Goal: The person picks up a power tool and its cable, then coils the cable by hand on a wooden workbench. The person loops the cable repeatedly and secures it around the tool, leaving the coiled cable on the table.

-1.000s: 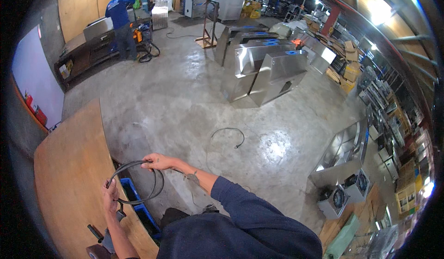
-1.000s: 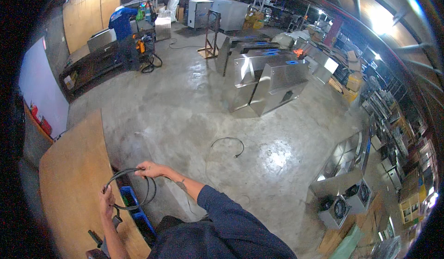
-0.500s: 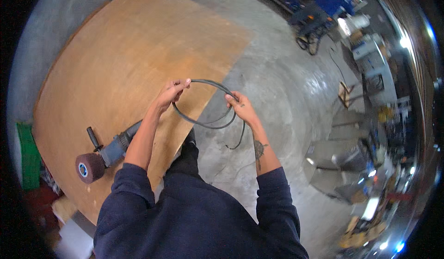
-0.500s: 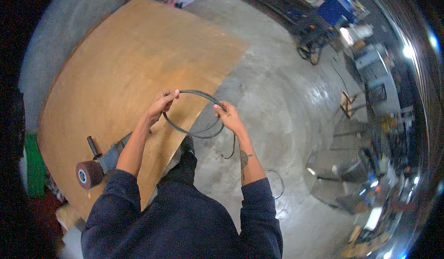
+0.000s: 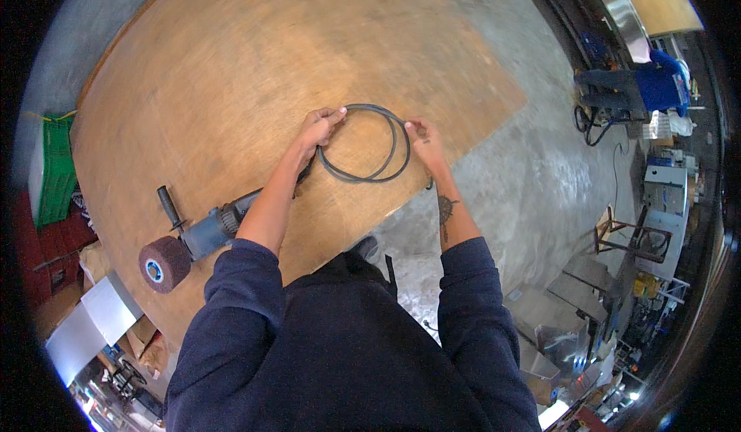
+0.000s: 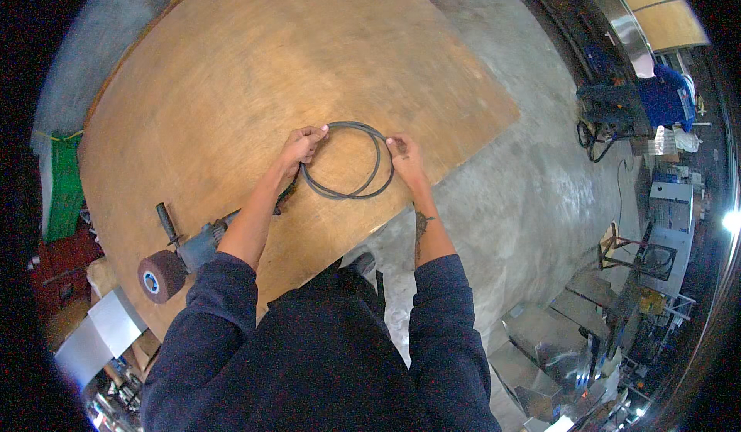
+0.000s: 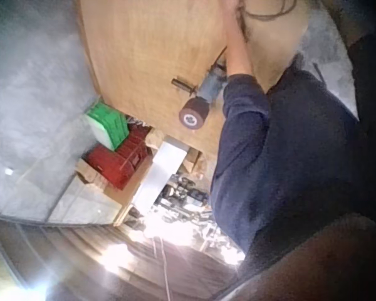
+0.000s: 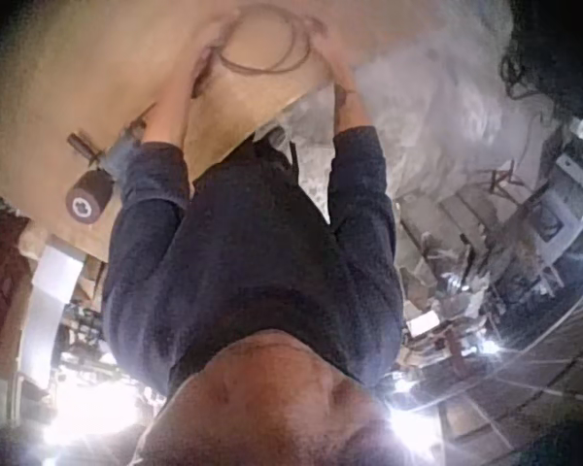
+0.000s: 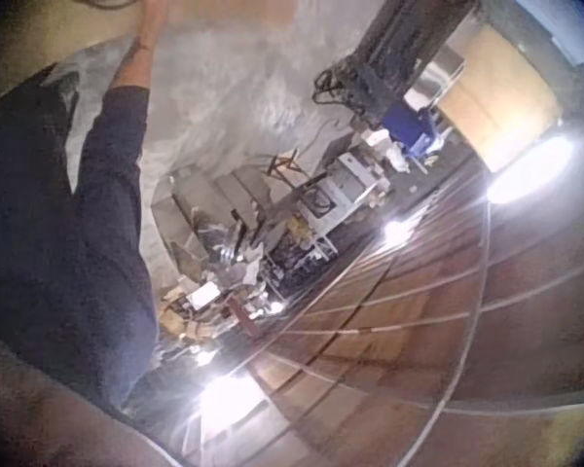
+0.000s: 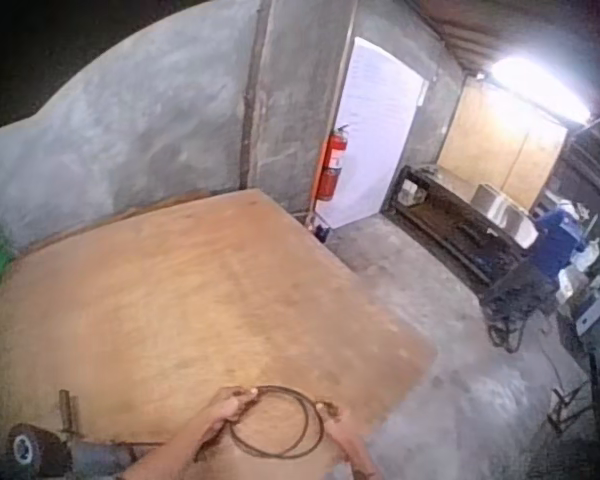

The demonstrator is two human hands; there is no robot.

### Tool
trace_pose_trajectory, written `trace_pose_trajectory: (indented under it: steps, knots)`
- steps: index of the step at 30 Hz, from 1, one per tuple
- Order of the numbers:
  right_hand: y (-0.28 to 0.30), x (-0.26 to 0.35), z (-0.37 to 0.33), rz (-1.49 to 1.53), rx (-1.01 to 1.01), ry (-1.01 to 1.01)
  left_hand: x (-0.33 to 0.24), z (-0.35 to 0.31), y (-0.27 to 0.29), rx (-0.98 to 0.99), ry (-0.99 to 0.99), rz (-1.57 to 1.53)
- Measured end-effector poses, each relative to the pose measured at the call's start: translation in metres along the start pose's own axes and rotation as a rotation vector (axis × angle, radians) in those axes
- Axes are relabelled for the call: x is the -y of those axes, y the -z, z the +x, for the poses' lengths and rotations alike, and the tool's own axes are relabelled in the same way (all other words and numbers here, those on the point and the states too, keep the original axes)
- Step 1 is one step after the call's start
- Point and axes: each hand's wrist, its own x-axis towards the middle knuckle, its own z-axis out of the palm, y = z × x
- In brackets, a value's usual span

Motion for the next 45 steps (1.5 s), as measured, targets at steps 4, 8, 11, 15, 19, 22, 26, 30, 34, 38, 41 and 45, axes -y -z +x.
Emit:
trace_pose_trajectory:
  steps: [4, 8, 11, 15, 19, 22, 26, 30, 34, 38, 41, 45]
  knots:
    - [0.011, -0.013, 0.012, -0.084, -0.011, -0.019, 0.002, 0.013, -0.003, 0.047, 0.061, 0.040]
    - [0.018, -0.008, 0.016, -0.106, -0.011, 0.021, 0.007, 0.018, 0.000, 0.095, 0.089, 0.023]
    - [0.020, 0.003, 0.016, -0.173, 0.065, -0.034, 0.012, 0.017, 0.003, 0.160, 0.079, -0.063]
    - [0.014, 0.013, 0.016, -0.168, 0.127, -0.053, 0.013, 0.019, 0.004, 0.209, 0.062, -0.033]
    - [0.011, 0.005, 0.017, -0.113, 0.144, -0.057, 0.008, 0.017, -0.002, 0.221, 0.076, -0.008]
    - [0.009, 0.006, 0.019, -0.124, 0.139, -0.034, 0.007, 0.019, -0.001, 0.249, 0.097, -0.034]
    - [0.003, 0.015, 0.024, -0.156, 0.070, 0.004, 0.009, 0.020, -0.001, 0.272, 0.122, -0.057]
    - [0.002, 0.032, 0.025, -0.300, 0.143, 0.050, 0.006, 0.016, -0.002, 0.236, 0.095, -0.070]
    - [-0.013, 0.040, 0.002, -0.667, 0.138, 0.221, 0.010, 0.015, -0.001, 0.167, 0.075, -0.140]
    - [-0.004, 0.037, -0.002, -0.805, 0.202, 0.337, 0.002, 0.015, 0.011, 0.210, 0.064, -0.203]
    - [0.019, 0.039, -0.003, -0.950, 0.063, 0.258, -0.009, 0.008, 0.013, 0.292, 0.074, -0.044]
    - [0.026, 0.020, 0.000, -0.861, -0.097, 0.174, -0.010, -0.002, -0.006, 0.183, 0.116, -0.360]
